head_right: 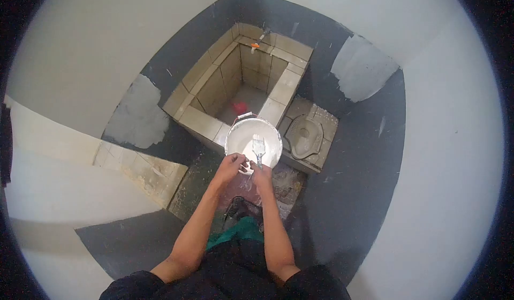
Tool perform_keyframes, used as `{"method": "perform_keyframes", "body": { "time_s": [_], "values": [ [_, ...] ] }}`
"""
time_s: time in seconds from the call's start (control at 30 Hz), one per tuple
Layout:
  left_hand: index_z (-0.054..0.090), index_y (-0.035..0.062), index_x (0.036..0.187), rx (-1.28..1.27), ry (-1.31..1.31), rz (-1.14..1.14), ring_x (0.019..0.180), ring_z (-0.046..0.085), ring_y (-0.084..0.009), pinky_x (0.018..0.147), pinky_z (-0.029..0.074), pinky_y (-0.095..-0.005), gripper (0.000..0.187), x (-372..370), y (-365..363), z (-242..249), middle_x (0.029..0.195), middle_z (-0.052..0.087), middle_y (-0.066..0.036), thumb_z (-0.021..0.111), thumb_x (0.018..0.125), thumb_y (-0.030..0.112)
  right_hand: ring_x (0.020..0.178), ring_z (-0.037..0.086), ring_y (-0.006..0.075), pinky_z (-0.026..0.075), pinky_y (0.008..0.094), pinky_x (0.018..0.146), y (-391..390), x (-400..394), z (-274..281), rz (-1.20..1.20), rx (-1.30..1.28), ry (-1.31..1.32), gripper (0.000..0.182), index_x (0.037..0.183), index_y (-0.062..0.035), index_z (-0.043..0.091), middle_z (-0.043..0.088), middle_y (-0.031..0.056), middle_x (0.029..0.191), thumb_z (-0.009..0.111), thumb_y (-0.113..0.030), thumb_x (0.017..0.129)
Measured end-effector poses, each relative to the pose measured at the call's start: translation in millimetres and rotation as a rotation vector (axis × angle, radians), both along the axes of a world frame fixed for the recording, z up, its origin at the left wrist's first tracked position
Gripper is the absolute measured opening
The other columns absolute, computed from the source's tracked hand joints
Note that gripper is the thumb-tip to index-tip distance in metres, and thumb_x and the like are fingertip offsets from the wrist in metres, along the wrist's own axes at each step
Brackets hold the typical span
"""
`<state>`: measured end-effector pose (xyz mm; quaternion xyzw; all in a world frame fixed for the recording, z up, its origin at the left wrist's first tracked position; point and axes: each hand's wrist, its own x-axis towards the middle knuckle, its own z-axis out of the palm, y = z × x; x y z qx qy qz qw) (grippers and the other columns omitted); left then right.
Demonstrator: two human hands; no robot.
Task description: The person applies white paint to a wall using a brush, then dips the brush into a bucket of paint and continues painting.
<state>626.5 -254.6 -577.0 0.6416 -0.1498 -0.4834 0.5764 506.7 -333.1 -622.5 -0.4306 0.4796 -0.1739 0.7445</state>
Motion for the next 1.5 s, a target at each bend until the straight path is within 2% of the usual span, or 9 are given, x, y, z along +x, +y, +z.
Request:
{"method": "perform_keyframes", "body": {
  "time_s": [0.2, 0.5, 0.73, 0.9, 1.0, 1.17, 1.23, 1.4, 1.5],
  "values": [
    [0.065, -0.0029, 0.1, 0.02, -0.147, 0.065, 0.074, 0.064, -0.0164, 0.069, 0.05, -0.0293, 0.031, -8.9, -7.7, -23.5, 0.084, 0.067, -0.009, 0.057, 0.099, 0.026, 0.034, 0.031, 0.0089, 0.024, 0.0238, 0.037, -12.4, -8.9, 16.0, -0.03, 0.664, -0.606, 0.021, 0.082, -0.0085, 0.059, 0.037, -0.0041, 0.042, 0.054, -0.024, 0.096],
    [0.068, 0.0016, 0.086, 0.135, 0.246, -0.052, 0.065, 0.054, -0.0106, 0.058, 0.042, -0.0255, 0.034, -13.9, -21.4, -18.7, 0.074, 0.062, -0.003, 0.061, 0.099, 0.032, 0.033, 0.034, 0.01, 0.029, 0.0273, 0.037, -11.7, -16.9, 0.9, 0.186, 0.767, -0.668, 0.042, 0.081, -0.0078, 0.063, 0.039, -0.0016, 0.042, 0.042, -0.04, 0.098],
    [0.072, -0.0025, 0.105, 0.05, 0.147, 0.057, 0.072, 0.06, -0.0109, 0.065, 0.047, -0.0262, 0.032, -10.9, -23.4, -45.8, 0.086, 0.07, -0.005, 0.071, 0.091, 0.027, 0.044, 0.042, 0.0085, 0.035, 0.0245, 0.042, 20.2, 1.3, 11.1, 0.009, -0.237, 0.015, 0.04, 0.088, -0.0086, 0.056, 0.047, -0.0011, 0.058, 0.044, -0.043, 0.105],
    [0.072, 0.0003, 0.11, 0.183, 0.44, 0.002, 0.07, 0.06, -0.0114, 0.06, 0.049, -0.0277, 0.037, -11.8, -18.4, 9.8, 0.086, 0.07, -0.006, 0.063, 0.097, 0.034, 0.041, 0.027, 0.0063, 0.025, 0.0228, 0.042, 17.3, -8.9, 19.3, -0.143, 0.646, -0.438, 0.039, 0.08, -0.0139, 0.05, 0.032, -0.0077, 0.052, 0.045, -0.044, 0.104],
    [0.072, -0.0004, 0.106, 0.174, 0.248, -0.042, 0.065, 0.057, -0.0111, 0.057, 0.048, -0.0284, 0.037, -13.6, -19.0, -21.1, 0.079, 0.068, -0.005, 0.062, 0.098, 0.034, 0.04, 0.032, 0.0075, 0.028, 0.0232, 0.041, 20.9, -16.0, 0.6, -0.094, 0.634, -0.375, 0.042, 0.085, -0.0118, 0.054, 0.038, -0.0047, 0.053, 0.046, -0.049, 0.103],
    [0.072, -0.0007, 0.102, 0.141, 0.137, 0.053, 0.062, 0.057, -0.0108, 0.057, 0.047, -0.0261, 0.034, -27.3, -22.6, -49.4, 0.077, 0.066, -0.004, 0.062, 0.099, 0.032, 0.045, 0.043, 0.01, 0.033, 0.0241, 0.043, 38.8, 2.6, -31.7, -0.172, -0.348, 0.055, 0.046, 0.087, -0.0092, 0.058, 0.051, 0.0003, 0.061, 0.042, -0.049, 0.103],
    [0.072, -0.0016, 0.102, 0.106, 0.177, 0.085, 0.063, 0.057, -0.0107, 0.057, 0.047, -0.0257, 0.032, -29.1, -24.9, -54.4, 0.079, 0.067, -0.004, 0.063, 0.098, 0.03, 0.047, 0.046, 0.0102, 0.034, 0.0241, 0.043, 38.5, 4.8, -18.4, -0.222, -0.356, 0.042, 0.046, 0.087, -0.0085, 0.059, 0.053, 0.001, 0.063, 0.042, -0.048, 0.103],
    [0.071, -0.0036, 0.102, 0.107, 0.357, -0.017, 0.072, 0.059, -0.0103, 0.065, 0.048, -0.0267, 0.028, -20.8, -19.4, -11.1, 0.085, 0.068, -0.005, 0.068, 0.095, 0.023, 0.052, 0.049, 0.0116, 0.035, 0.0246, 0.044, 16.1, -21.7, -15.1, -0.049, 0.708, -0.672, 0.047, 0.089, -0.0068, 0.064, 0.054, 0.0021, 0.066, 0.042, -0.046, 0.103],
    [0.072, -0.0037, 0.103, 0.01, 0.217, 0.019, 0.076, 0.06, -0.0101, 0.07, 0.048, -0.0268, 0.027, -21.2, -23.5, -31.2, 0.087, 0.069, -0.005, 0.069, 0.094, 0.022, 0.052, 0.049, 0.012, 0.036, 0.0242, 0.045, 18.2, -14.7, 8.4, -0.103, 0.299, -0.042, 0.047, 0.086, -0.0082, 0.064, 0.054, 0.0025, 0.066, 0.044, -0.048, 0.102]
  ]
}}
